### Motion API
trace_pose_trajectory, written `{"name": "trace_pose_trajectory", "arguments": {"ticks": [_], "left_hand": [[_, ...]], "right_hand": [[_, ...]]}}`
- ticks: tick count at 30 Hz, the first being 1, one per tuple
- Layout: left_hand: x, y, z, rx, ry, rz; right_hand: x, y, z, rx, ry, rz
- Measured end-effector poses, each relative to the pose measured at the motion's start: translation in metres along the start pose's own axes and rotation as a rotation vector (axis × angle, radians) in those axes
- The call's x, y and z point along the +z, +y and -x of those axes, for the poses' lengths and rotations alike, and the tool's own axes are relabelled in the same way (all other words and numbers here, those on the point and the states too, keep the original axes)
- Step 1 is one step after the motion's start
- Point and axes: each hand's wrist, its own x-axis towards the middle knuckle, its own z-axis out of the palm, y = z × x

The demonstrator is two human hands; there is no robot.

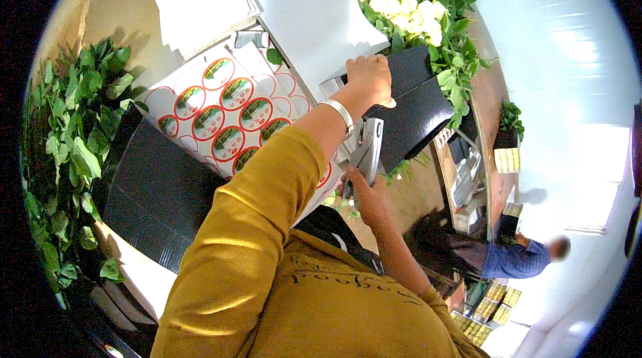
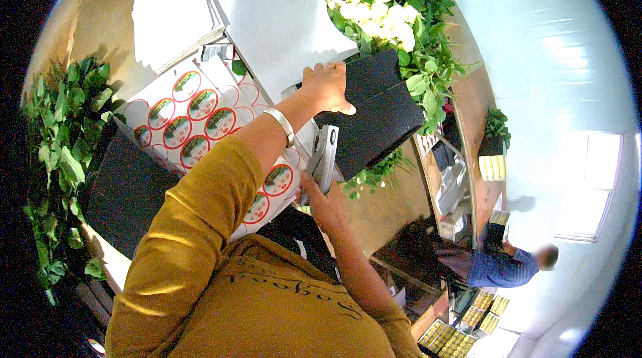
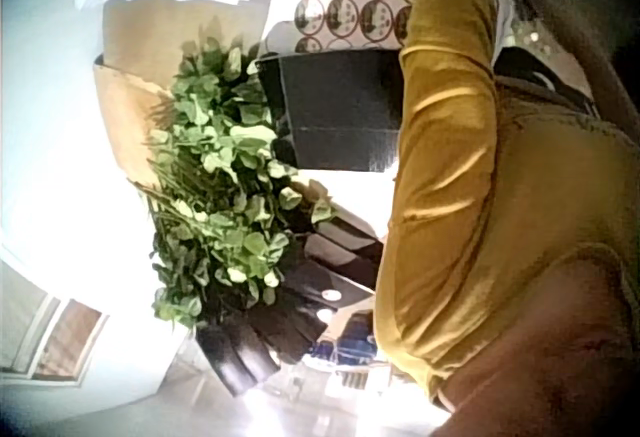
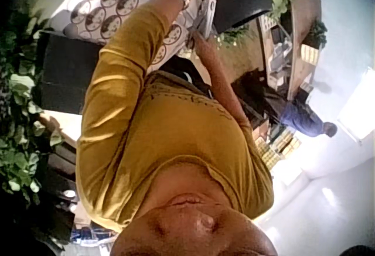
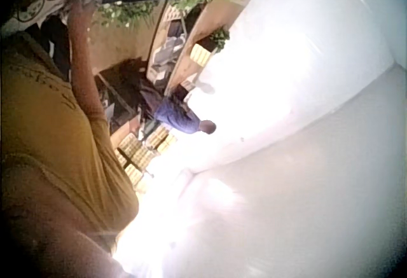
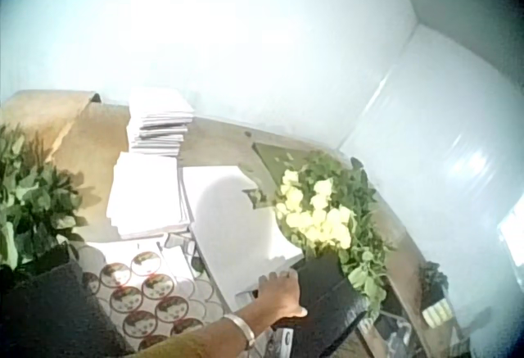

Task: The person arranges white roses and green leaves into a black rectangular box, using a stapler to secure the wrapping. The person places the flowers and leaves into the box, folds the wrapping, and staples it closed.

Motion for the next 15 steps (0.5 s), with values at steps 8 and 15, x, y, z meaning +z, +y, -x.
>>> {"name": "trace_pose_trajectory", "arguments": {"ticks": [8,15], "left_hand": [[0.002,0.000,0.001,-0.020,0.032,-0.012],[0.010,-0.003,-0.001,0.050,0.121,0.010]], "right_hand": [[-0.004,-0.007,-0.002,0.074,-0.249,-0.326],[-0.116,-0.066,0.004,-0.428,-0.743,0.728]]}}
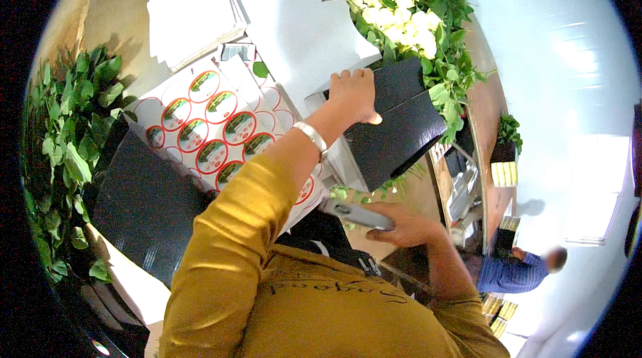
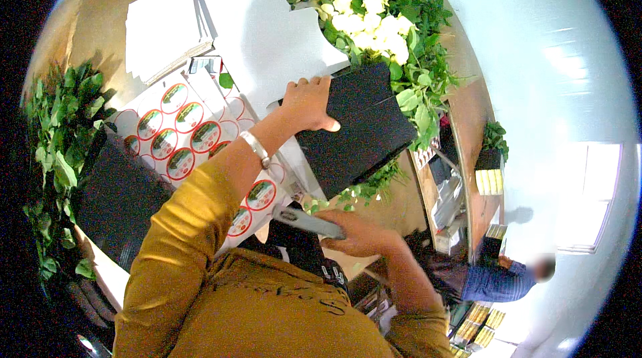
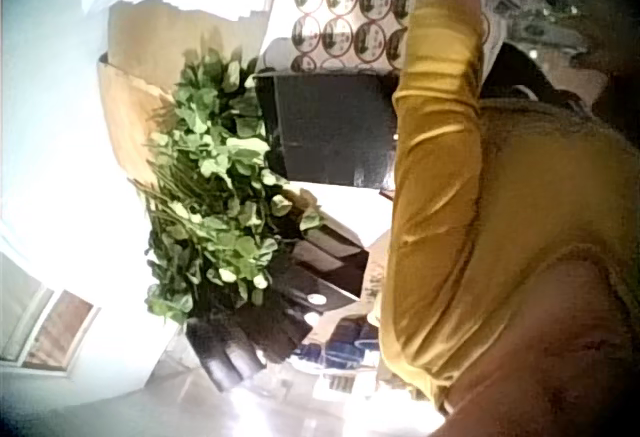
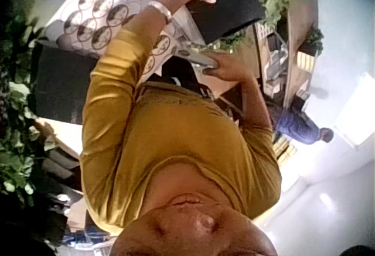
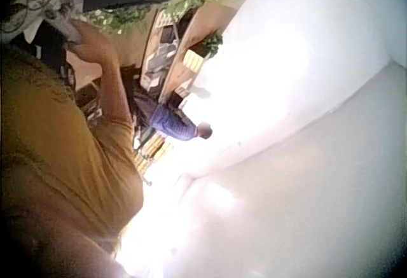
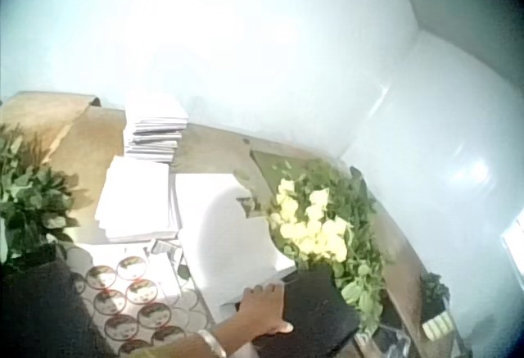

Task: The person arranges white roses and green leaves into a black rectangular box, using a stapler to secure the wrapping. The person places the flowers and leaves into the box, folds the wrapping, and staples it closed.

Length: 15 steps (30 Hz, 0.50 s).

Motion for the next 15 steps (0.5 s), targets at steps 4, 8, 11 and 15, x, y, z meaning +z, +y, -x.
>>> {"name": "trace_pose_trajectory", "arguments": {"ticks": [4,8,11,15], "left_hand": [[0.001,-0.005,0.002,-0.016,0.053,0.047],[-0.014,0.010,0.009,-0.065,-0.011,0.061],[-0.015,0.013,0.015,-0.128,0.002,0.092],[-0.022,0.021,0.020,-0.182,-0.004,0.145]], "right_hand": [[-0.087,0.041,0.005,0.242,0.157,-0.074],[-0.175,0.115,-0.006,0.150,0.290,0.128],[-0.222,0.157,-0.015,0.173,0.238,0.292],[-0.263,0.189,-0.028,0.046,0.114,0.311]]}}
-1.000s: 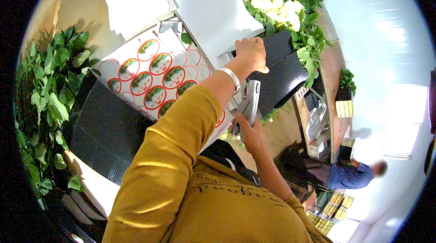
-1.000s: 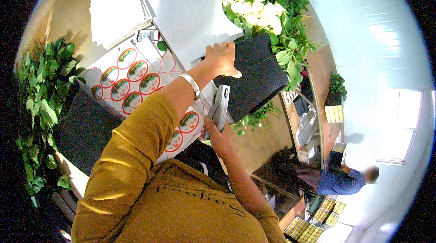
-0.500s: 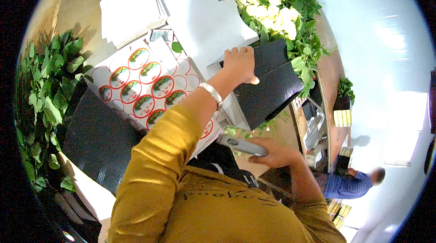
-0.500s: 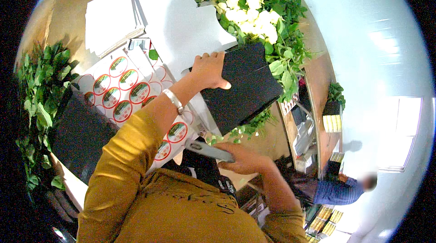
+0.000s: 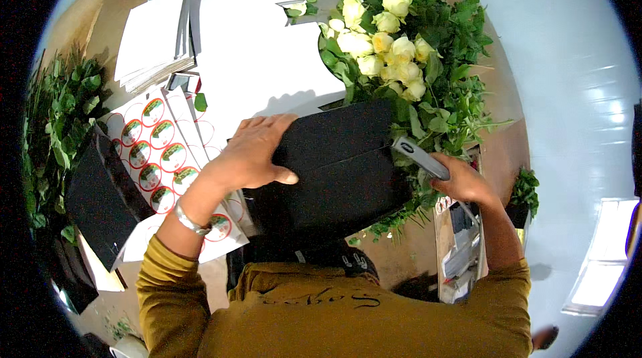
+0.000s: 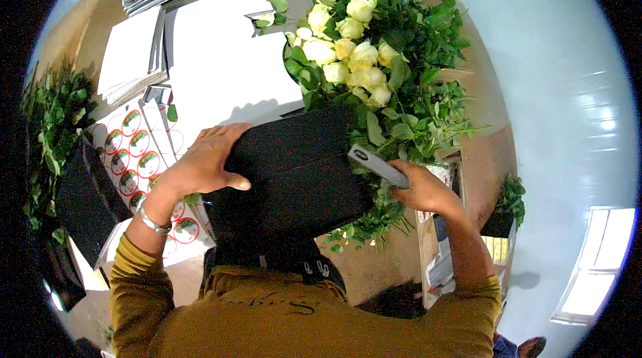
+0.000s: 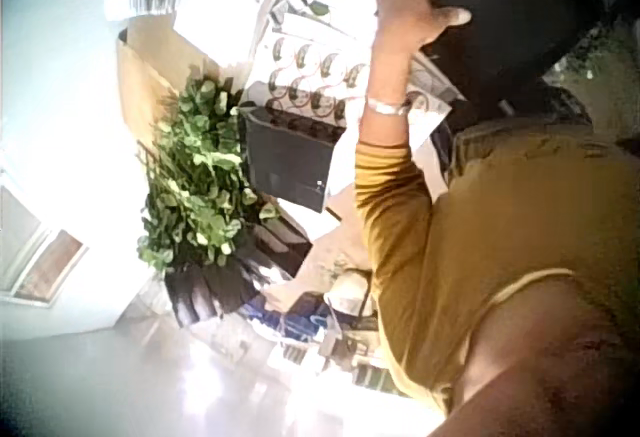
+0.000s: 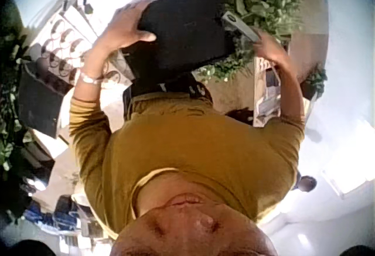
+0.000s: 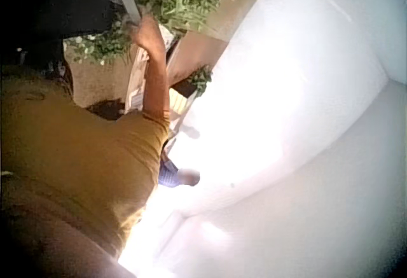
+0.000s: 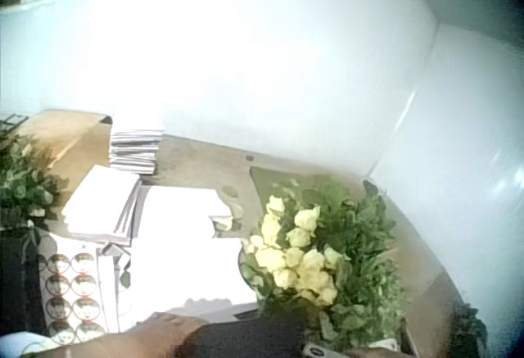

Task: The person arranges white roses and green leaves into a black rectangular box, using a stapler to secure the wrapping. The person places the flowers and leaves into the box, folds the wrapping, and staples it closed.

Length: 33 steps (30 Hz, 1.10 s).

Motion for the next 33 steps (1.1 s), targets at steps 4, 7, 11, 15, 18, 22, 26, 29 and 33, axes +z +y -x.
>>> {"name": "trace_pose_trajectory", "arguments": {"ticks": [4,7,11,15,18,22,26,29,33], "left_hand": [[-0.004,0.013,0.002,-0.044,0.028,0.013],[-0.003,0.017,-0.001,-0.086,0.025,0.020],[0.000,0.014,-0.005,-0.087,0.008,0.019],[0.001,0.013,-0.003,-0.087,0.013,0.030],[0.001,0.016,-0.003,-0.101,0.016,0.024],[0.000,0.018,-0.003,-0.102,0.024,0.019],[-0.002,0.019,-0.005,-0.084,0.001,0.009],[0.000,0.015,-0.005,-0.070,0.009,-0.007],[0.002,0.008,-0.003,-0.026,0.036,-0.008]], "right_hand": [[-0.019,0.012,-0.032,-0.127,-0.174,0.050],[-0.029,0.015,-0.052,-0.234,-0.271,0.145],[-0.042,0.017,-0.068,-0.342,-0.367,0.210],[-0.037,0.008,-0.069,-0.376,-0.266,0.367],[-0.019,0.015,-0.063,-0.277,-0.202,0.316],[-0.007,0.012,-0.063,-0.242,-0.178,0.311],[0.005,0.012,-0.061,-0.156,-0.153,0.322],[0.003,0.009,-0.060,-0.135,-0.141,0.337],[-0.009,0.008,-0.060,-0.144,-0.165,0.324]]}}
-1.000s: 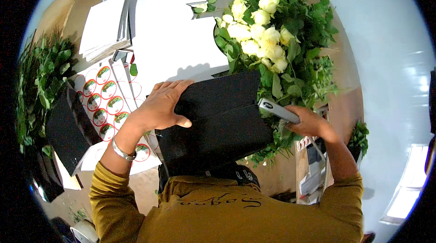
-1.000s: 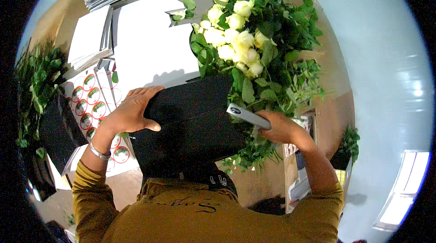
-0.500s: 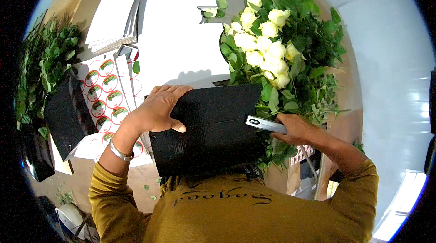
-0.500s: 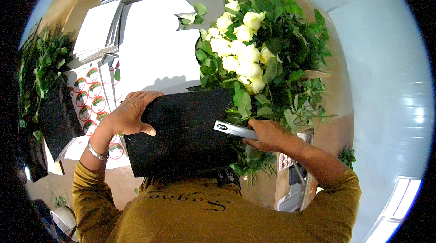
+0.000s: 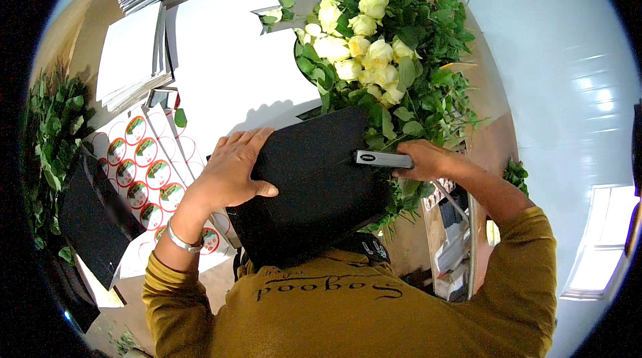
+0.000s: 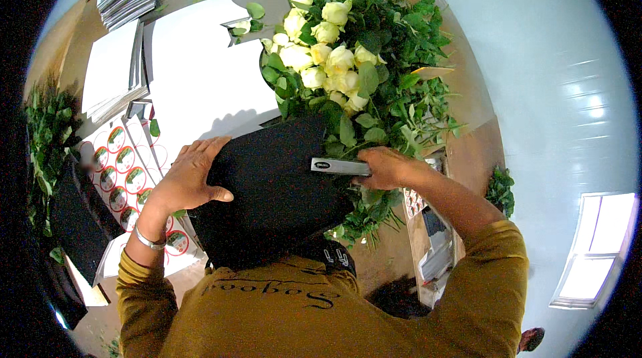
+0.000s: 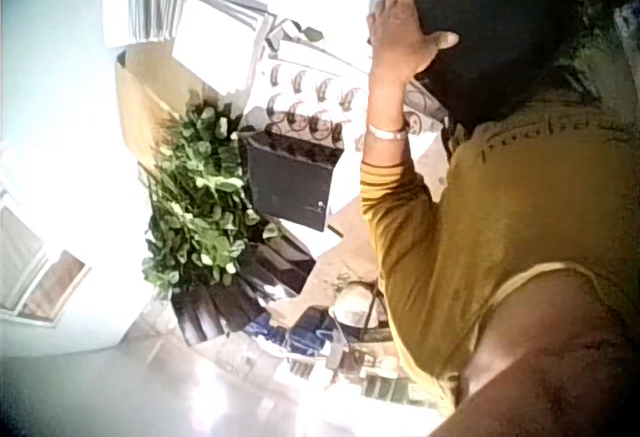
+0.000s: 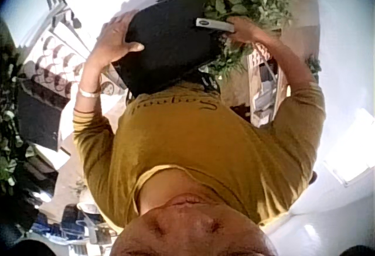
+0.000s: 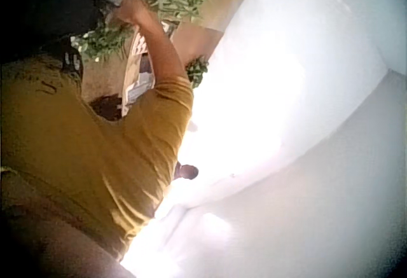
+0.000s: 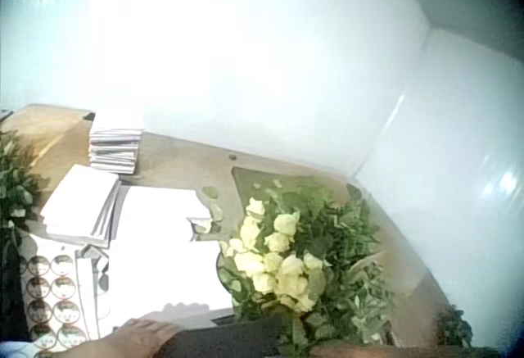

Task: The person arranges white roses and green leaves into a black rectangular box, using a stapler to secure the wrapping. The person places the flowers and leaves into the box, folds the wrapping, and staples it closed.

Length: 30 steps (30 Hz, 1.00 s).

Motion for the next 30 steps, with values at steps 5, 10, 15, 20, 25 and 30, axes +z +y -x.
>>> {"name": "trace_pose_trajectory", "arguments": {"ticks": [5,10,15,20,25,30], "left_hand": [[0.002,-0.004,0.003,0.016,0.034,0.031],[0.000,0.004,0.002,-0.019,0.024,0.039],[-0.002,0.009,0.000,-0.049,0.012,0.037],[-0.005,0.008,-0.001,-0.071,-0.024,0.050],[-0.004,0.003,0.002,-0.014,0.013,0.077],[-0.005,0.001,0.001,0.023,0.019,0.098]], "right_hand": [[-0.006,-0.004,0.002,-0.019,0.014,0.045],[0.013,0.007,-0.012,-0.042,-0.003,0.083],[0.011,0.011,-0.010,-0.038,-0.032,0.088],[-0.031,0.015,0.022,-0.172,-0.002,0.097],[-0.115,-0.030,0.027,-0.224,0.098,-0.041],[-0.102,-0.086,-0.128,-0.305,0.167,-0.008]]}}
